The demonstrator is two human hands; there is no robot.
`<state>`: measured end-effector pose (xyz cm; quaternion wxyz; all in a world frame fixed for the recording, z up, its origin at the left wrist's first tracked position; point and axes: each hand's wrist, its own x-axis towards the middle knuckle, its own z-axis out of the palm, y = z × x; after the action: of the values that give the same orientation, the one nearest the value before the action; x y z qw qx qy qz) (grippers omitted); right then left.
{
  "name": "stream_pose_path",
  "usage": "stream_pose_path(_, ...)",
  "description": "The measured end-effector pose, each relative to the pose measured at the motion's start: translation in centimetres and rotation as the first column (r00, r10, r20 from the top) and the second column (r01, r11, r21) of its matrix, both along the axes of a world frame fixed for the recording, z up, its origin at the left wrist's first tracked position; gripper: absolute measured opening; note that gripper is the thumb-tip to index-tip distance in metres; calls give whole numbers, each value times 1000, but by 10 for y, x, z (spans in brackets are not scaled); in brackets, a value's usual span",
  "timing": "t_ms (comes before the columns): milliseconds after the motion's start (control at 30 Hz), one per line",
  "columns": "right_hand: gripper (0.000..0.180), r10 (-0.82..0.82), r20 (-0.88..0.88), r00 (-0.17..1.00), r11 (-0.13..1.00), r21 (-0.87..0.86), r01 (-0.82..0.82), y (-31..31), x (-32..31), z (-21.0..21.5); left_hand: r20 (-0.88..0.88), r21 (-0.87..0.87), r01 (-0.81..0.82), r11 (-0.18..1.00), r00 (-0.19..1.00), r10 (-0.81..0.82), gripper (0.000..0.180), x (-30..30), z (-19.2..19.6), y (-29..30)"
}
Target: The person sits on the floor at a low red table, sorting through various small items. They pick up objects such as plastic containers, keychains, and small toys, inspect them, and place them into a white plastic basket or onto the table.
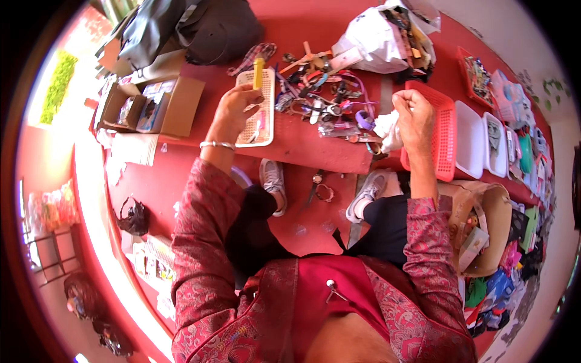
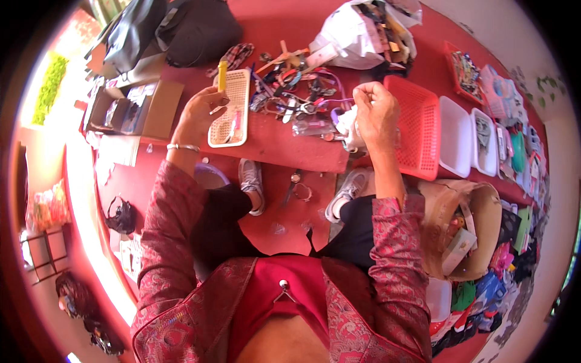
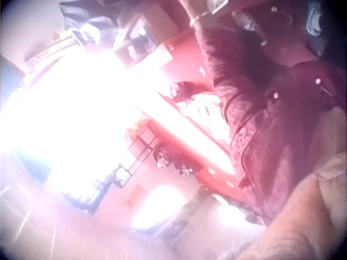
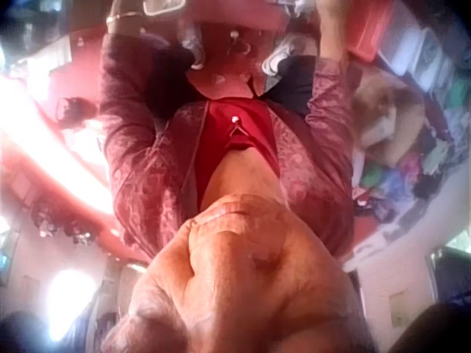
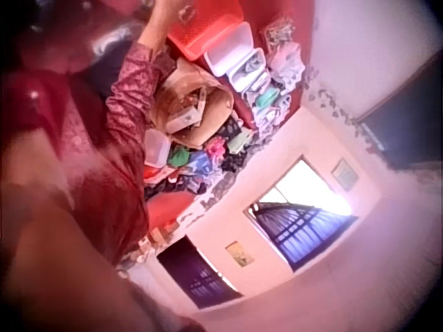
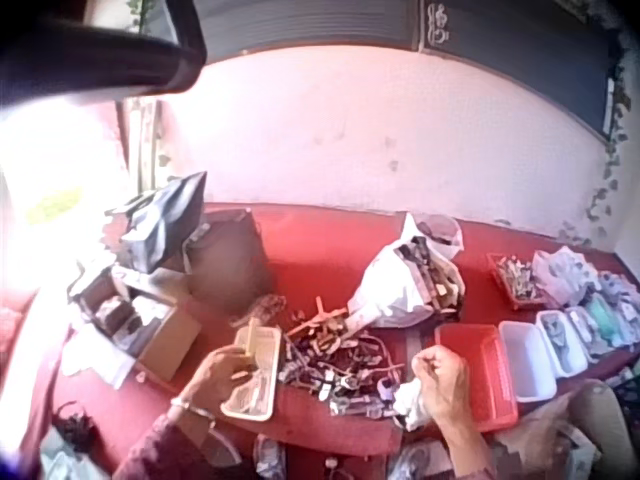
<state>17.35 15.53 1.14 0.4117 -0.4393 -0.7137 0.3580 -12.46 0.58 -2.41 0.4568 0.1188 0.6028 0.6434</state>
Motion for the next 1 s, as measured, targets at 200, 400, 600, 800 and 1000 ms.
stream_pose_path(200, 9, 116, 117, 986, 993, -8, -116, -20, -14, 5, 1, -256, 159, 953, 986, -164, 12, -54, -71, -19)
stream_pose_path(400, 9, 136, 152, 979, 990, 8, -139, -21, -13, 4, -402, -715, 20, 699, 806, -434, 15, -85, -129, 10)
stream_pose_path(600, 8, 151, 160, 975, 987, 33, -158, -23, -16, 6, -478, -878, -146, 455, 287, -830, 24, -114, -192, -8)
stream_pose_path(800, 8, 62, 126, 990, 996, 54, -70, -11, -16, 7, -438, -899, -19, 438, 5, -899, 24, -103, -200, -20)
stream_pose_path(1000, 8, -5, 112, 994, 995, 103, -7, -2, -1, 5, -441, -896, 88, 436, -47, -896, 27, -76, -178, -6)
